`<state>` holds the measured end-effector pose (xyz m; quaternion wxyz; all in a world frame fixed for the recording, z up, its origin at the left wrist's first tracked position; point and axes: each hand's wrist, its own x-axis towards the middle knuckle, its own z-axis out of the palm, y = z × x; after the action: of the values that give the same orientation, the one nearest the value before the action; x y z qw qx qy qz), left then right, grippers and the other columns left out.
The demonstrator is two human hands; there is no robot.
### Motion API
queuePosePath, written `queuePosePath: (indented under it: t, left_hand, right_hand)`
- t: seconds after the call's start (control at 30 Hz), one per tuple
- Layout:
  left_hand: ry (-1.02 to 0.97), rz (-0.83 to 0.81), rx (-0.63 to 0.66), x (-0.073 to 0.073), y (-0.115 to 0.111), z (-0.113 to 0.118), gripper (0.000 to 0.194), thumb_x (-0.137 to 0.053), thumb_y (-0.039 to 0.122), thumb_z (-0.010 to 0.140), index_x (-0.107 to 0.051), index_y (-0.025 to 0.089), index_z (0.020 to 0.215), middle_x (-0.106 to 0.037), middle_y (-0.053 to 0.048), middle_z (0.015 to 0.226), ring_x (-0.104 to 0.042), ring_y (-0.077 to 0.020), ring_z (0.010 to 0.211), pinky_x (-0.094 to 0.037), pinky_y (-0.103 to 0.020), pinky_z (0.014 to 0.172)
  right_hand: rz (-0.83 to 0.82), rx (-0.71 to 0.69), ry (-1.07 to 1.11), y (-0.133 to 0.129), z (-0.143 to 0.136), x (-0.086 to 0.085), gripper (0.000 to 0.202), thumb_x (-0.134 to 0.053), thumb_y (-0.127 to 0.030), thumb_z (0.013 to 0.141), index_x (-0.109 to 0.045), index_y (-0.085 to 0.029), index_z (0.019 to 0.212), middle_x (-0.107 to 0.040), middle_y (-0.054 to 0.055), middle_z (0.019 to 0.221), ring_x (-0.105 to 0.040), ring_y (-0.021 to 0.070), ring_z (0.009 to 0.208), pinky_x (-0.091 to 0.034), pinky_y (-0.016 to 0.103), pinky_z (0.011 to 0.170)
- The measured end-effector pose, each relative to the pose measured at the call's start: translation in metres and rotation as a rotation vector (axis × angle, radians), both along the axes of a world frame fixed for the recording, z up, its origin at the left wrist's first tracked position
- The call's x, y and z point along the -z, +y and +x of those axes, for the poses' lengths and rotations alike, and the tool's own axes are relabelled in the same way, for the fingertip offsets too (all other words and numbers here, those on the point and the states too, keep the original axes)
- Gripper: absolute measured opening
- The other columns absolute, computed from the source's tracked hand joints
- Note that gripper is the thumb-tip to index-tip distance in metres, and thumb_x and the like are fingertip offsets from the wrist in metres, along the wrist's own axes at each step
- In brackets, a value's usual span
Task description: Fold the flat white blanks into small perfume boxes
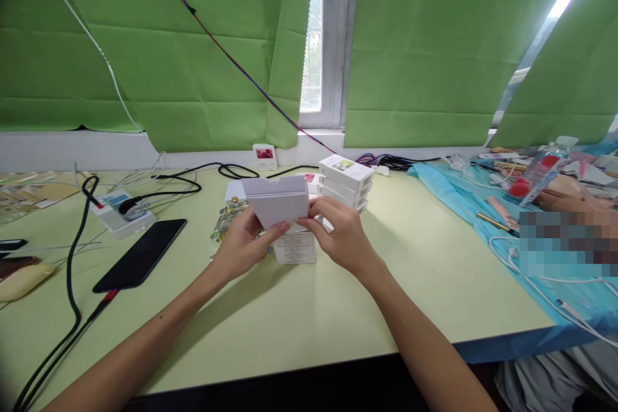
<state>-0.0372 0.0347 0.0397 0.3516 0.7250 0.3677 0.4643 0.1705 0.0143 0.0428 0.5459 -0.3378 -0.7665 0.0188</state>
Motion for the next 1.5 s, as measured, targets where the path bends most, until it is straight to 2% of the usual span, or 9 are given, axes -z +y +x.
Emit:
queuePosePath:
  t: [0.5,0.67,0.87,1.1,1.5]
  left_hand:
    - [-0.009,0.036,-0.034,-0.003,-0.007,0.004,0.039,-0.071,0.044,0.089,-0.065,0.022,0.121,-0.074,-0.007,0.112,-0.071,-0.0240,0.097,-0.059,-0.033,0.079]
    - [-0.093,0.040,-0.032,0.001,-0.007,0.003,0.041,-0.071,0.044,0.089,-0.063,0.022,0.122,-0.072,-0.008,0.116,-0.070,-0.0224,0.102,-0.059,-0.031,0.084]
    - [-0.118,0.074,-0.037,0.007,-0.004,0.003,0.038,-0.062,0.047,0.095,-0.066,0.021,0.123,-0.072,-0.009,0.115,-0.069,-0.0213,0.100,-0.058,-0.032,0.085]
    - [-0.150,0.100,-0.108,0.013,-0.003,0.002,0.040,-0.062,0.047,0.096,-0.067,0.022,0.127,-0.070,-0.010,0.127,-0.069,-0.0213,0.102,-0.058,-0.032,0.086]
    - [-0.073,0.253,-0.188,0.020,0.005,-0.002,0.037,-0.063,0.043,0.096,-0.069,0.027,0.129,-0.072,-0.008,0.119,-0.065,-0.0226,0.103,-0.057,-0.035,0.085]
  right_hand:
    - [-0.017,-0.010,-0.042,0.001,0.004,-0.001,0.011,-0.066,-0.022,0.095,-0.062,-0.023,0.085,-0.074,0.004,0.089,-0.068,0.0176,0.076,-0.054,0.032,0.065]
    - [-0.017,-0.006,-0.044,0.001,0.004,-0.001,0.014,-0.066,-0.024,0.096,-0.061,-0.022,0.082,-0.075,0.005,0.090,-0.069,0.0184,0.076,-0.054,0.032,0.064]
    - [-0.020,0.003,-0.035,0.001,0.004,-0.003,0.013,-0.065,-0.023,0.096,-0.061,-0.022,0.083,-0.075,0.005,0.090,-0.071,0.0198,0.080,-0.055,0.032,0.065]
    - [-0.047,0.002,-0.020,0.002,0.003,-0.001,0.015,-0.063,-0.022,0.097,-0.061,-0.022,0.083,-0.074,0.005,0.090,-0.069,0.0185,0.080,-0.052,0.030,0.062]
    - [-0.112,0.003,-0.015,0.001,0.002,-0.002,0.019,-0.061,-0.023,0.098,-0.058,-0.022,0.080,-0.070,0.005,0.087,-0.063,0.0173,0.076,-0.045,0.028,0.057]
